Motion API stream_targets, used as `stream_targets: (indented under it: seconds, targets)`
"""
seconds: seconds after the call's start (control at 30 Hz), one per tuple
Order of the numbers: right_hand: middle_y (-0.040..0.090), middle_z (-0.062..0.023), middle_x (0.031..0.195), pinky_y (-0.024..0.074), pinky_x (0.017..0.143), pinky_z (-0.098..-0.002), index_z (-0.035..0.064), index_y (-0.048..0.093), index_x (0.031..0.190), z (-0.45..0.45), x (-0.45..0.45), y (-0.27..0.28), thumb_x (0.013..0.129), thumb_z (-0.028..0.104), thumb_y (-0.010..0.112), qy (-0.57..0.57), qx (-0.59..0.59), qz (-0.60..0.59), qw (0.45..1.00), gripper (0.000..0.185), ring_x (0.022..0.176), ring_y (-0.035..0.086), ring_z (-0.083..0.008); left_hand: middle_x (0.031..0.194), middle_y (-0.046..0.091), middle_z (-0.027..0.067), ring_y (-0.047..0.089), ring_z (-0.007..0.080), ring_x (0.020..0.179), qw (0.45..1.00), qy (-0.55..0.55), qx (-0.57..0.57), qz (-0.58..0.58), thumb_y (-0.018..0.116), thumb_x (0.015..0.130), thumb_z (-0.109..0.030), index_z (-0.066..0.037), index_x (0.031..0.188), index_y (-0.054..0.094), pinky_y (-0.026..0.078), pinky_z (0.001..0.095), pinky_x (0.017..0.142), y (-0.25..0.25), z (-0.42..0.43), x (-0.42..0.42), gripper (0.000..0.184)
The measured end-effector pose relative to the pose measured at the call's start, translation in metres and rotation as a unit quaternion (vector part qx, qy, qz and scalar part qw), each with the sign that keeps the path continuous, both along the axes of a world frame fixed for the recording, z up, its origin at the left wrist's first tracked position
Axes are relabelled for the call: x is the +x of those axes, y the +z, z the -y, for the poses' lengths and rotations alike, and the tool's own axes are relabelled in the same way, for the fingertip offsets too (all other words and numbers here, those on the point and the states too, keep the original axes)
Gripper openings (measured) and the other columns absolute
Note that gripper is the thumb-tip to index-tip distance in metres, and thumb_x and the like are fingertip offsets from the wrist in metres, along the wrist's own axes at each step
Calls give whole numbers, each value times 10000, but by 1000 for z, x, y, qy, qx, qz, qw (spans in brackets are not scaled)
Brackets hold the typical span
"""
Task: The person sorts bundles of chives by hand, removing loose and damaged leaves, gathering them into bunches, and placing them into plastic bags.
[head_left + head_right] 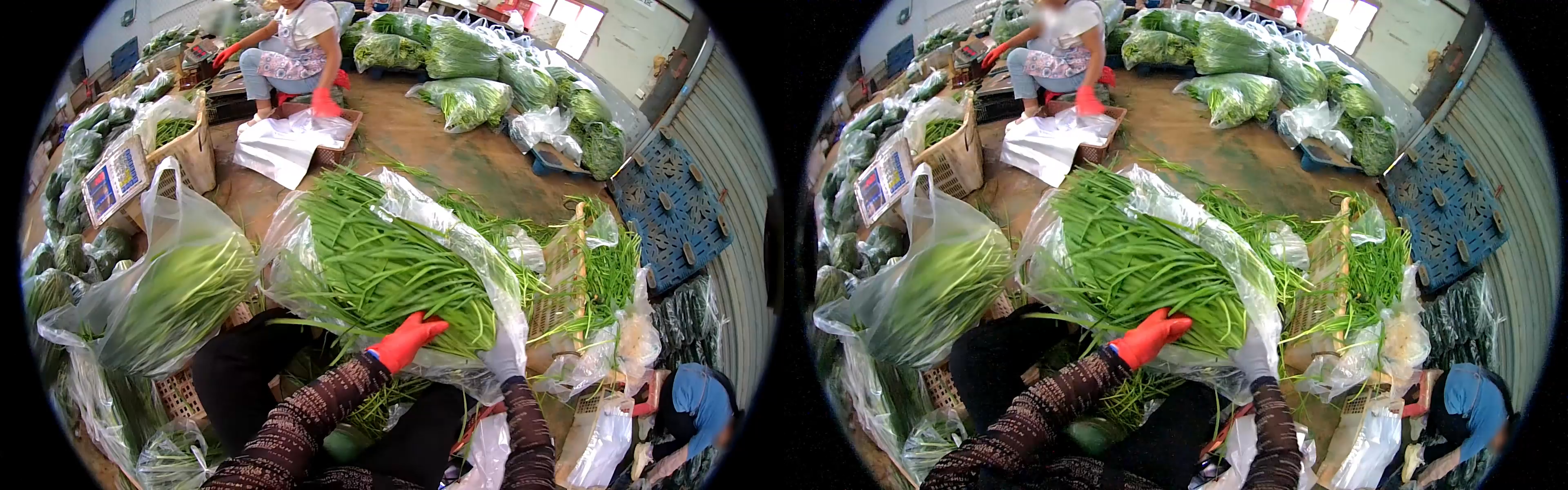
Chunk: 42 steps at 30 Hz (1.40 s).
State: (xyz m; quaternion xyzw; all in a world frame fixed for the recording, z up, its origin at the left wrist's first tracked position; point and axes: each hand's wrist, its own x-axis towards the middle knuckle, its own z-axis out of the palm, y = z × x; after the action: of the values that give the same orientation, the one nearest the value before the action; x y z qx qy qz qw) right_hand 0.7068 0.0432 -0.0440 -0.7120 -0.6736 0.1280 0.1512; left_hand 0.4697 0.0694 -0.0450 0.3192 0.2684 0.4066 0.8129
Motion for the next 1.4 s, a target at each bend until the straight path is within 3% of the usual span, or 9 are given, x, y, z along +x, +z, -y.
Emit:
stream_targets:
  seconds: [0.3, 0.37, 0.4, 0.73, 0.8, 0.97, 1.13, 1.27, 1.4]
  targets:
    - [631, -198, 897, 498, 739, -355, 3, 529, 1117, -15, -14, 58, 593, 111, 736, -58, 29, -144, 987, 574, 849, 619, -334, 1440, 292, 121, 270, 215, 1323, 970, 34, 241, 1, 625, 825, -117, -18, 1419, 183, 229, 340, 1079, 83, -32, -5, 747]
    - [651, -149, 897, 495, 714, -324, -8, 587, 1023, -10, -22, 57, 645, 97, 716, -65, -147, -347, 924, 413, 790, 624, -243, 1444, 281, 134, 255, 227, 1333, 983, 0, 149, -111, 600, 846, -131, -7, 1416, 183, 216, 335, 1084, 61, -28, -14, 716]
    - [654, -131, 904, 497, 695, -318, -14, 591, 1020, -9, 1, 23, 662, 72, 709, 128, -43, -145, 980, 386, 772, 624, -223, 1418, 326, 153, 320, 225, 1304, 988, 24, 123, -89, 572, 866, -145, 7, 1391, 246, 265, 339, 1065, 51, -18, -20, 637]
    - [634, -80, 919, 529, 634, -298, -26, 570, 1054, 29, -75, 73, 808, 8, 553, -14, -240, -640, 730, 249, 728, 631, -175, 1344, 430, 118, 446, 227, 1197, 956, -95, -220, 172, 482, 894, -469, -60, 1299, 423, 365, 412, 1003, -48, 93, -23, 579]
    - [633, -102, 925, 493, 683, -285, -36, 552, 1054, 48, -75, 38, 748, 26, 609, 126, -104, -409, 898, 318, 764, 621, -199, 1381, 389, 115, 406, 236, 1239, 945, -110, -157, 267, 447, 799, -654, -71, 1351, 358, 332, 420, 1026, -49, 91, -5, 808]
    - [630, -170, 932, 487, 731, -350, -21, 445, 1119, 101, -135, 45, 655, 132, 715, -38, -21, -352, 935, 558, 847, 624, -253, 1405, 360, 106, 367, 265, 1272, 962, -79, -86, 246, 423, 675, -779, -76, 1397, 279, 295, 425, 1051, -52, 99, 1, 1019]
    - [390, -285, 1268, 457, 830, -377, -83, 174, 1360, 146, -187, 47, 698, 489, 689, 90, -160, 88, 979, 1015, 1059, 505, -393, 1410, 346, 111, 367, 280, 1264, 918, -68, -139, 364, 504, 682, -720, -87, 1404, 260, 328, 439, 1036, -58, 121, -38, 991]
    - [570, -109, 573, 445, 473, -408, 34, 562, 1067, 139, -147, 51, 813, 185, 592, 51, 78, -30, 995, 297, 492, 576, -282, 1330, 435, 145, 460, 307, 1176, 959, 0, -153, 240, 433, 620, -814, -63, 1368, 324, 377, 448, 994, -54, 125, -54, 1066]
    - [641, -206, 876, 476, 734, -387, -14, 596, 1012, 99, -80, -5, 868, 167, 517, -147, 104, -118, 977, 244, 815, 621, -342, 1384, 391, 106, 418, 288, 1232, 946, -34, -150, 284, 386, 642, -823, -105, 1397, 284, 368, 445, 996, -70, 130, -56, 1047]
